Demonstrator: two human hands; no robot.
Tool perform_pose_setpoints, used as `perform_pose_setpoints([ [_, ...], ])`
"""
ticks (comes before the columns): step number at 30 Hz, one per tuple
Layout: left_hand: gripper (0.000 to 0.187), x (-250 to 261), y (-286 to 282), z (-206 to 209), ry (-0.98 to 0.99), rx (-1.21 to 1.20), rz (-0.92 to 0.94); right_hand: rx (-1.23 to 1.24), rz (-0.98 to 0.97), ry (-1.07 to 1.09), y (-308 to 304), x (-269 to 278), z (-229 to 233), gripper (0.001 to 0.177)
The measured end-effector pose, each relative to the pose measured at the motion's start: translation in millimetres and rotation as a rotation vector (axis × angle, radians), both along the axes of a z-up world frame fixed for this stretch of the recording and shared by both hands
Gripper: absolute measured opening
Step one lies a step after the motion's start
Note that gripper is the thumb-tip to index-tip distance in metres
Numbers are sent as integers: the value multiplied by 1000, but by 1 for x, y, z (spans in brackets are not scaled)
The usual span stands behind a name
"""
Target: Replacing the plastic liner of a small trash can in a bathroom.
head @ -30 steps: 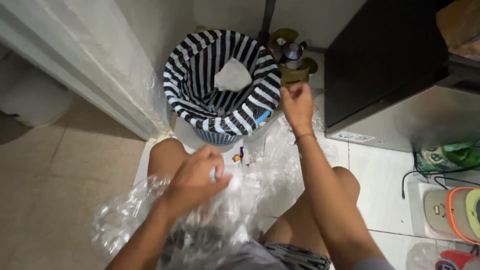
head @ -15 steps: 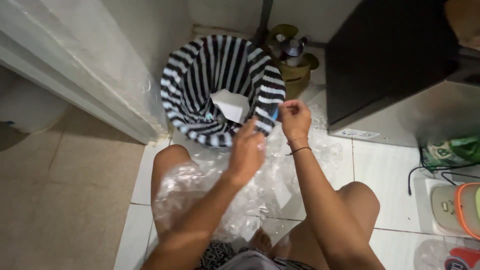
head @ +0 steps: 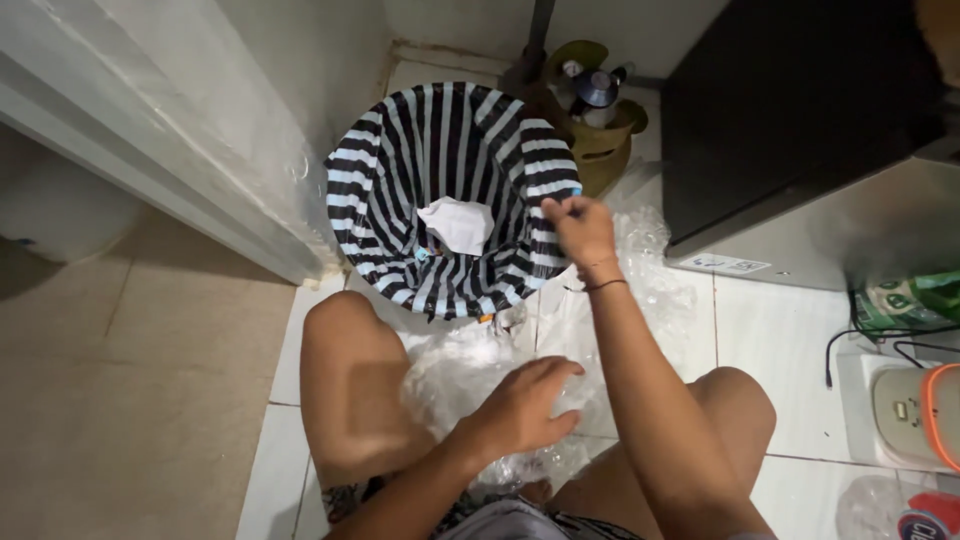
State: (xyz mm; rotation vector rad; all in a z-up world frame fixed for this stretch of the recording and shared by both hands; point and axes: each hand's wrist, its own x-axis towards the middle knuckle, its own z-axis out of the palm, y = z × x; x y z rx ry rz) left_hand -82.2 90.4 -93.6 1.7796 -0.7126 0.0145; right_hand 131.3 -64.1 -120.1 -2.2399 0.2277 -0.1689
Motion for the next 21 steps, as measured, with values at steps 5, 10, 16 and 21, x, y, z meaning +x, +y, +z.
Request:
perform_pose_setpoints([
  [5,23,19,5,6,93,-15,76,473,77,53,-28,-2,-10,26],
  [10,23,62,23,25,-202,17,500,465,128,63,-36,2,-16,29],
  [16,62,75,2,-24,-353,476,553,633,137,125,-37,2,-13,22],
  [21,51,80,-9,-21,-211,569,484,393,78,70,-31,-10,1,29],
])
